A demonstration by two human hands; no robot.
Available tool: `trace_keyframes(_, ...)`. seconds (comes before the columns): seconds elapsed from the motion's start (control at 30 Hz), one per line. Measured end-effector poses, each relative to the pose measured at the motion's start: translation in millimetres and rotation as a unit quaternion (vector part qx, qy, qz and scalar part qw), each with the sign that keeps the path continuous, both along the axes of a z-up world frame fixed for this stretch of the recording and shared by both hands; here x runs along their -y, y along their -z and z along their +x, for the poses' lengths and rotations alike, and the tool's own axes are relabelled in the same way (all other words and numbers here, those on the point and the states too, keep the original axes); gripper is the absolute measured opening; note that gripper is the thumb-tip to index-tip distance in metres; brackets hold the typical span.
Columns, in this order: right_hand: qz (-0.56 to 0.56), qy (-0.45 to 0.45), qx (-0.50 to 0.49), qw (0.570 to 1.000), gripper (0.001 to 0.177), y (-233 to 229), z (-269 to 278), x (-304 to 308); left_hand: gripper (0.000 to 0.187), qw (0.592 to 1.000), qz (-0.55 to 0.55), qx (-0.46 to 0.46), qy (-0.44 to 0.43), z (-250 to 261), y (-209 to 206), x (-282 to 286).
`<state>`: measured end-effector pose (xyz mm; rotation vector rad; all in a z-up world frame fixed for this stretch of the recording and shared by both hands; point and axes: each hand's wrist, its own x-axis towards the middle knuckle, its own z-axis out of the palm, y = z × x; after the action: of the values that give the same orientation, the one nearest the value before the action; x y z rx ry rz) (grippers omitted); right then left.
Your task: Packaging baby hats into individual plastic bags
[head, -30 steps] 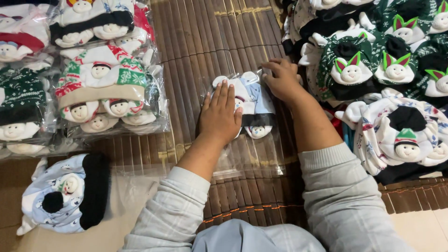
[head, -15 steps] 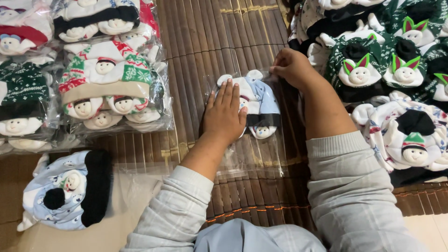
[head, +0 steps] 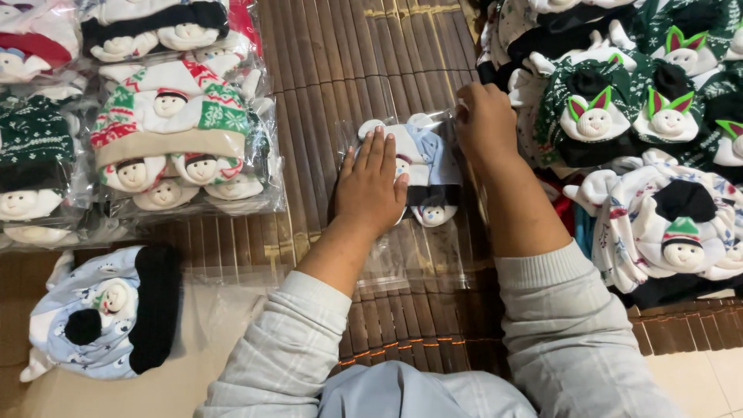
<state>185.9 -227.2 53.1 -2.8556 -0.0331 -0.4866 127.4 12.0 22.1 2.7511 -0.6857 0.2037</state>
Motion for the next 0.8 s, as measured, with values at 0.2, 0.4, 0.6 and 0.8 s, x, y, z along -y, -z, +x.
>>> trace_keyframes(0.2,-0.033,-0.109,0.008,0.993,0.043,-33,-60,-89,0.076,0.999,0.017,-0.035,0.000,0,-3,-1)
trace_keyframes(0.4,-0.039,-0.091,-0.146,0.984,0.057,-20,-72,-91,0.071,1.000,0.001,0.019,-0.013,2,8,3)
trace_keyframes(0.6,-0.074,-0.103,-0.086,0.988,0.058,11,-63,-79,0.074,0.999,-0.011,0.041,-0.004,3,12,-1)
trace_keyframes(0.8,0.001,-0.129,0.007,0.992,0.059,9,-69,-76,0.070,0.977,-0.101,0.187,0.004,-3,10,-8)
